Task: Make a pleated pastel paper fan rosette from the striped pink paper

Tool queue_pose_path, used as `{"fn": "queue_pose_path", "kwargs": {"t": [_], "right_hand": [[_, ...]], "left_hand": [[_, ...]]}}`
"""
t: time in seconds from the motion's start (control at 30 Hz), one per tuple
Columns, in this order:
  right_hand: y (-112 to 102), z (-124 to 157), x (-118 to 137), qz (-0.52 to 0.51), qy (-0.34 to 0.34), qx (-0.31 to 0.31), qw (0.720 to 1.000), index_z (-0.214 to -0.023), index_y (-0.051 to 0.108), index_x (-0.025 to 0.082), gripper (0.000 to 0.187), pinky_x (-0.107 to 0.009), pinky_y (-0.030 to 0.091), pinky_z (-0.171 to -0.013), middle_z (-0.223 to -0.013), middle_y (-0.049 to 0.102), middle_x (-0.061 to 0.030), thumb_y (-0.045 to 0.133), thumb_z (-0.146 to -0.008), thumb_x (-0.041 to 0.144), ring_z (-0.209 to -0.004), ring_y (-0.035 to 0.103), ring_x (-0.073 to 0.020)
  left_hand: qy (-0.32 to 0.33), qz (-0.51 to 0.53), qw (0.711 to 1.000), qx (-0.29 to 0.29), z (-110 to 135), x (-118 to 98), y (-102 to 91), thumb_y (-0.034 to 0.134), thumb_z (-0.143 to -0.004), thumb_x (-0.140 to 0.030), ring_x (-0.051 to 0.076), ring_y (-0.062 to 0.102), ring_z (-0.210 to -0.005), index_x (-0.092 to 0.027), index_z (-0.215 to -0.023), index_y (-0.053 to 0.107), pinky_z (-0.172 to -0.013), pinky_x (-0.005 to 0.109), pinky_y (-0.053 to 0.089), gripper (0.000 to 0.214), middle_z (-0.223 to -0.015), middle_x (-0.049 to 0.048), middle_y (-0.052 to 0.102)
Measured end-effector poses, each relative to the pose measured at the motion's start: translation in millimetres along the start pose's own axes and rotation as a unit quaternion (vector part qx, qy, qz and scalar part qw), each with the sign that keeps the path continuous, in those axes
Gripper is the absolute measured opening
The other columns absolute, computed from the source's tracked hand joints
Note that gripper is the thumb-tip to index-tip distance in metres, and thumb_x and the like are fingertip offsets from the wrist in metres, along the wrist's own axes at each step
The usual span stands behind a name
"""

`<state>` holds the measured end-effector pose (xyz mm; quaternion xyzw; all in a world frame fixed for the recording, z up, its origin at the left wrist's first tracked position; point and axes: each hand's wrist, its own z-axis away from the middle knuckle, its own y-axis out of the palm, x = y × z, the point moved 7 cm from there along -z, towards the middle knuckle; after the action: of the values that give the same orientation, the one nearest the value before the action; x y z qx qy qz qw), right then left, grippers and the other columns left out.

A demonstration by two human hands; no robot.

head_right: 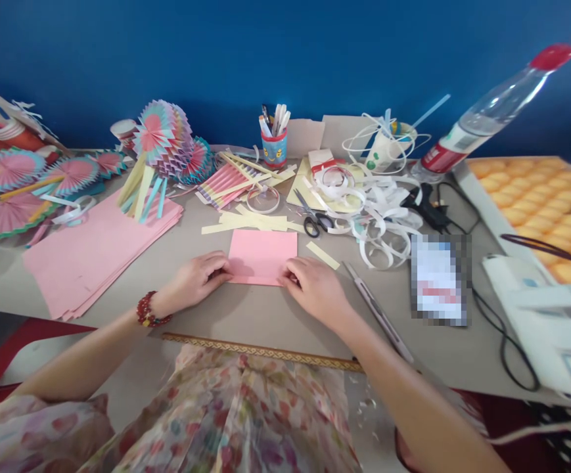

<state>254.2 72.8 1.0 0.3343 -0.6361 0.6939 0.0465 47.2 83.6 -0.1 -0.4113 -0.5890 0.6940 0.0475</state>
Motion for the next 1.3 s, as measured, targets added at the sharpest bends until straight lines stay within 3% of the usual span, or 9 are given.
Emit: {"fn": "queue_pose_path", "kwargs": {"t": [0.6, 0.93, 1.3], "right_hand": [[-0.3, -0.2, -0.2, -0.008, -0.008, -0.006, 1.000, -0.078, 0.057, 0.022, 0.011, -0.026, 0.036, -0.065, -0.079, 0.066, -0.0015, 0.058, -0.089, 0.023, -0.075, 0.057, -0.0178], [-7.0, -1.9, -8.8, -0.102, -0.023, 0.061, 0.993, -0.084, 0.062, 0.021, 0.009, -0.025, 0.041, -0.067, -0.084, 0.066, -0.0014, 0.056, -0.089, 0.024, -0.073, 0.059, -0.0152], [-5.7, -3.4, -7.3, -0.083, -0.048, 0.067, 0.993, -0.080, 0.060, 0.021, 0.010, -0.024, 0.038, -0.067, -0.079, 0.062, -0.0004, 0.056, -0.089, 0.021, -0.073, 0.055, -0.0151]], "left_hand": [[0.014, -0.028, 1.000, 0.003, 1.5, -6.7, 0.5, 0.041, -0.099, -0.025, 0.019, 0.056, -0.082, -0.020, -0.085, 0.052, -0.077, 0.030, 0.043, 0.018, -0.088, 0.0040, 0.057], [0.021, -0.030, 0.999, 0.001, 2.0, -5.9, 0.9, 0.040, -0.099, -0.025, 0.019, 0.055, -0.081, -0.020, -0.084, 0.051, -0.076, 0.030, 0.043, 0.019, -0.088, 0.0040, 0.056], [0.019, -0.020, 1.000, 0.003, 1.3, -4.7, 2.2, 0.041, -0.099, -0.026, 0.019, 0.055, -0.081, -0.020, -0.084, 0.053, -0.076, 0.030, 0.043, 0.020, -0.088, 0.0040, 0.057]]}}
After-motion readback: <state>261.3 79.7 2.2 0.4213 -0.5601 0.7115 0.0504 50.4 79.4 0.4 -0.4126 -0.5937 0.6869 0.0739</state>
